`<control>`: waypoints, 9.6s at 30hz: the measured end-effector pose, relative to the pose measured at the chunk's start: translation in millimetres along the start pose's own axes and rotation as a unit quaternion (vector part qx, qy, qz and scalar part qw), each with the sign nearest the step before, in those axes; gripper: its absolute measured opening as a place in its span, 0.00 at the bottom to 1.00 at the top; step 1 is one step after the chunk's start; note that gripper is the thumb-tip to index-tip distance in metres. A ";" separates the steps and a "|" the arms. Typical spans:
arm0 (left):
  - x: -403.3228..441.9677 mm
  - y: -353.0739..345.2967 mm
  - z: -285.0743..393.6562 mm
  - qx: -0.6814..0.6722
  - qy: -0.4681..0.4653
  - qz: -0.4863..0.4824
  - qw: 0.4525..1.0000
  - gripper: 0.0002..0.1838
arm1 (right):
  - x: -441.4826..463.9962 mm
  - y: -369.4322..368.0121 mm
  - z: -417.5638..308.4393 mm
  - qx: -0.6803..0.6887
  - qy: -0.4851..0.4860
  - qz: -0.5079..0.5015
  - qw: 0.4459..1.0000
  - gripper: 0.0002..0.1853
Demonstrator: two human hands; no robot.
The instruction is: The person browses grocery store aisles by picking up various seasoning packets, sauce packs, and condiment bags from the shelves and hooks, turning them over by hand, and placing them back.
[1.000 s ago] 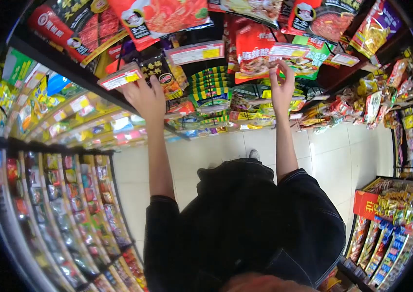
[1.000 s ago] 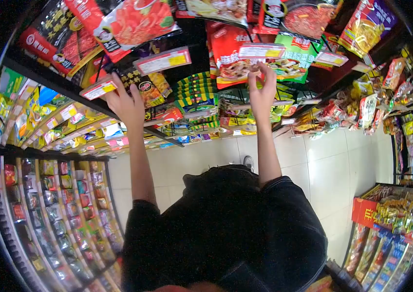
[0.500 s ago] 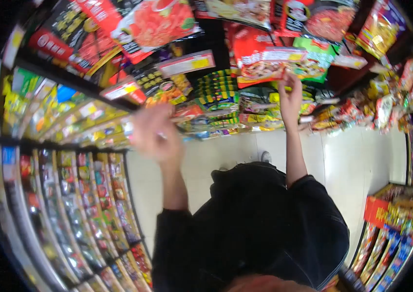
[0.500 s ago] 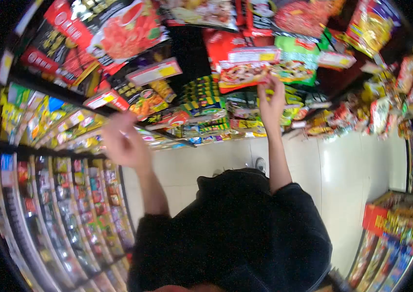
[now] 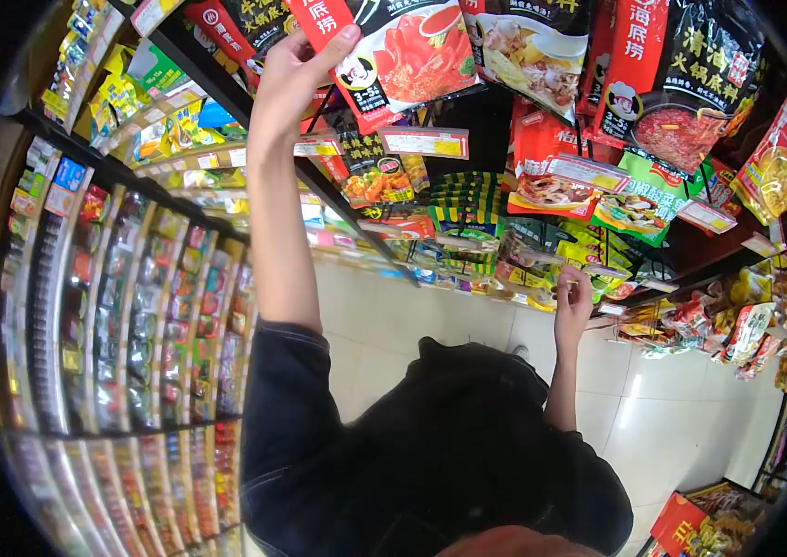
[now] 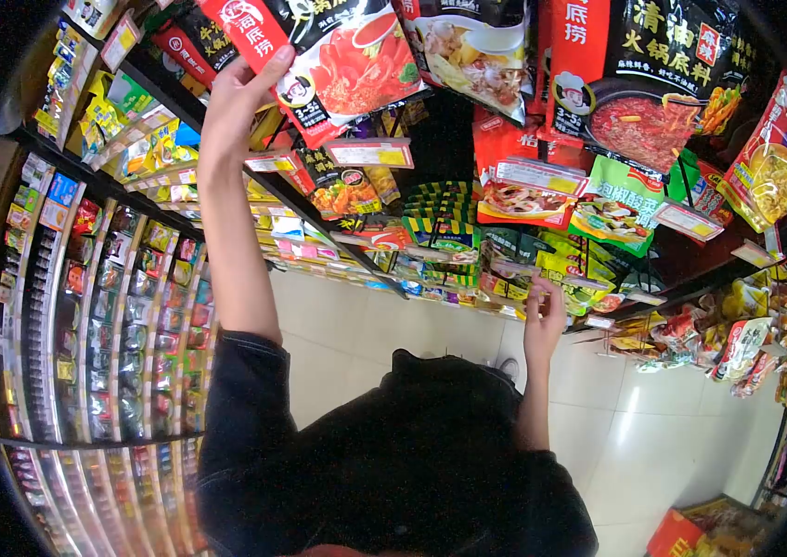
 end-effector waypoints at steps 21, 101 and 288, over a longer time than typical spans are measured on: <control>-238.0 63.8 9.7 -0.333 -0.089 -0.072 0.936 0.23 | -19.9 -11.1 -16.6 0.156 -0.146 -0.189 0.958 0.18; -195.9 -196.8 -119.7 0.142 -0.204 -0.001 0.969 0.38 | 127.4 -33.8 -72.4 -0.064 0.212 0.080 0.972 0.34; -74.7 -220.6 128.2 0.058 -0.092 0.040 0.993 0.32 | 43.9 273.6 -93.2 0.250 -0.034 -0.063 0.966 0.38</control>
Point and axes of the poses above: each hand's wrist, its own x-axis towards the middle knuckle, its own y-axis out of the back of the hand, z = x × y, the point moved 6 cm from there along x, towards the middle knuckle, and after that the axes turned 12 degrees about z, right-handed, at the moved point
